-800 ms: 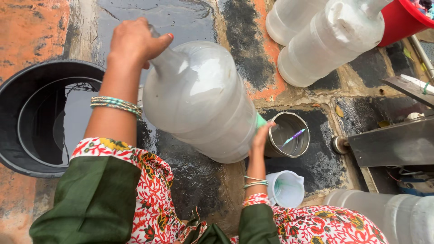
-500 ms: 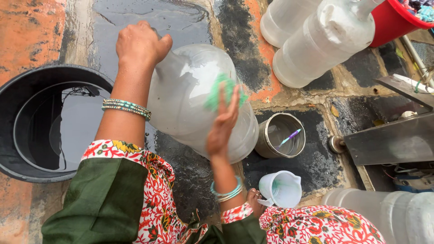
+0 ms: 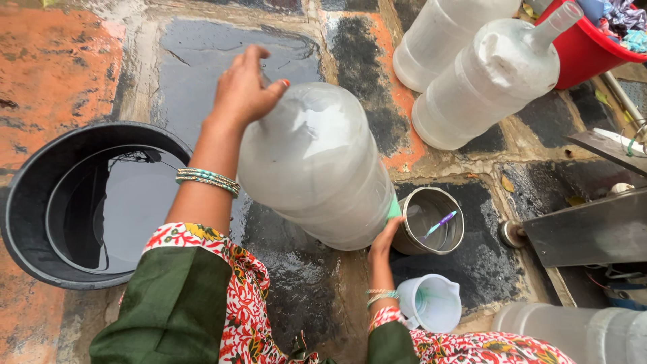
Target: The person scrubs the outside of a large plastic water jug with a green sponge, then rinses it by repeatedly filling and shaking the jug with water from a nearby bucket. The person handles the jug with both hands and places it back on the floor after rinsing.
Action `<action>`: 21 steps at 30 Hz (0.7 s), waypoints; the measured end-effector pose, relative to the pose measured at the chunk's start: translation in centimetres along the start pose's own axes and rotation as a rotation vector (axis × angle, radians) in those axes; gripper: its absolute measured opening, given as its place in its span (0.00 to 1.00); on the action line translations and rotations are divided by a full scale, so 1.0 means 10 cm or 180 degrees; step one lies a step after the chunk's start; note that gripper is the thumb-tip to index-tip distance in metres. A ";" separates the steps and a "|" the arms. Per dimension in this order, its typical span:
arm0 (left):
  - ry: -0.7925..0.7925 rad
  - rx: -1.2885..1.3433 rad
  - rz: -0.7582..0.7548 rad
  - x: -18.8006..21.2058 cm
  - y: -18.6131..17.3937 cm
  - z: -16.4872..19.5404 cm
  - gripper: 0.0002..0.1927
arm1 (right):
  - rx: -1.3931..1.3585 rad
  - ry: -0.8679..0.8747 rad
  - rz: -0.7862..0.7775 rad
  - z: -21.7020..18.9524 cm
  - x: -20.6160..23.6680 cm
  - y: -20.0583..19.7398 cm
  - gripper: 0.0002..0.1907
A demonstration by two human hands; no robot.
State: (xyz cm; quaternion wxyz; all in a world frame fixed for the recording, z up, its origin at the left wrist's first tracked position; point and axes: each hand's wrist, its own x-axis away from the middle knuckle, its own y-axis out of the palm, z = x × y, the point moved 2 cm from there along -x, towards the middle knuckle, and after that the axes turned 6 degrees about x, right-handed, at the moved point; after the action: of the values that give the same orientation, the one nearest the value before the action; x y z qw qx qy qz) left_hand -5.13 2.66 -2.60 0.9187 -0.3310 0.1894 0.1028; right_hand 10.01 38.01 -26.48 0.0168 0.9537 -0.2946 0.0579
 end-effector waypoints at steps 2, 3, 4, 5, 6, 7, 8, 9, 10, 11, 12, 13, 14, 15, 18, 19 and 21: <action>-0.0040 0.0107 -0.0119 0.04 0.01 0.07 0.26 | 0.0006 -0.0157 -0.0384 -0.20 -0.19 0.13 0.48; -0.0096 0.0097 -0.0174 0.04 0.01 0.10 0.24 | -0.0020 -0.0298 -0.0606 -0.38 -0.28 0.25 0.49; -0.0154 0.0086 -0.0232 0.04 0.01 0.12 0.21 | -0.0045 -0.0434 -0.0827 -0.58 -0.34 0.40 0.50; -0.0103 0.0016 -0.0177 0.05 0.00 0.14 0.20 | 0.0150 -0.0659 -0.0953 -0.79 -0.34 0.54 0.49; -0.0048 -0.0051 -0.0124 0.04 0.00 0.15 0.19 | 0.0345 -0.0884 -0.1071 -1.01 -0.31 0.69 0.49; 0.0014 -0.0117 -0.0064 0.03 0.00 0.16 0.19 | 0.0348 -0.0973 -0.1239 -1.21 -0.23 0.83 0.49; -0.0041 -0.0183 0.0013 0.02 0.00 0.15 0.18 | 0.0350 -0.1068 -0.1406 -1.38 -0.09 0.96 0.51; -0.0097 -0.0251 0.0085 0.01 0.01 0.14 0.17 | 0.0250 -0.1569 -0.1548 -1.54 0.12 1.07 0.49; -0.0156 -0.0320 0.0153 0.00 0.02 0.13 0.16 | 0.0149 -0.2064 -0.1689 -1.66 0.35 1.16 0.47; -0.0186 -0.0363 0.0173 -0.01 0.04 0.12 0.16 | 0.1201 -0.2633 -0.1195 -1.69 0.61 1.20 0.42; -0.0211 -0.0407 0.0193 -0.01 0.05 0.11 0.15 | 0.2255 -0.3145 -0.0644 -1.67 0.89 1.23 0.41; -0.0237 -0.0450 0.0209 -0.01 0.07 0.11 0.15 | 0.2506 -0.3289 -0.0495 -1.59 1.14 1.26 0.40; -0.0221 -0.0469 0.0236 0.00 0.08 0.11 0.15 | 0.2761 -0.3430 -0.0350 -1.45 1.36 1.25 0.41; -0.0206 -0.0489 0.0265 0.00 0.09 0.11 0.16 | 0.2781 -0.3440 -0.0387 -1.28 1.54 1.24 0.39; -0.0149 -0.0493 0.0218 0.02 0.07 0.16 0.16 | 0.2647 -0.3492 -0.0461 -0.71 1.72 1.14 0.39; -0.0131 -0.0482 0.0184 0.03 0.04 0.19 0.16 | 0.2571 -0.3517 -0.0482 -0.54 1.68 1.11 0.40; -0.0130 -0.0419 -0.0106 0.07 -0.03 0.24 0.15 | 0.2357 -0.3451 0.0044 -0.34 1.42 1.03 0.39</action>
State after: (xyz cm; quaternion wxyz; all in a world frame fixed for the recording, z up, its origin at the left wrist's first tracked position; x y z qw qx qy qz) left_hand -3.74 4.04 -1.07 0.9002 -0.3916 0.1579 0.1066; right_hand 15.51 21.79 -21.41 -0.4638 0.7885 -0.2281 -0.3332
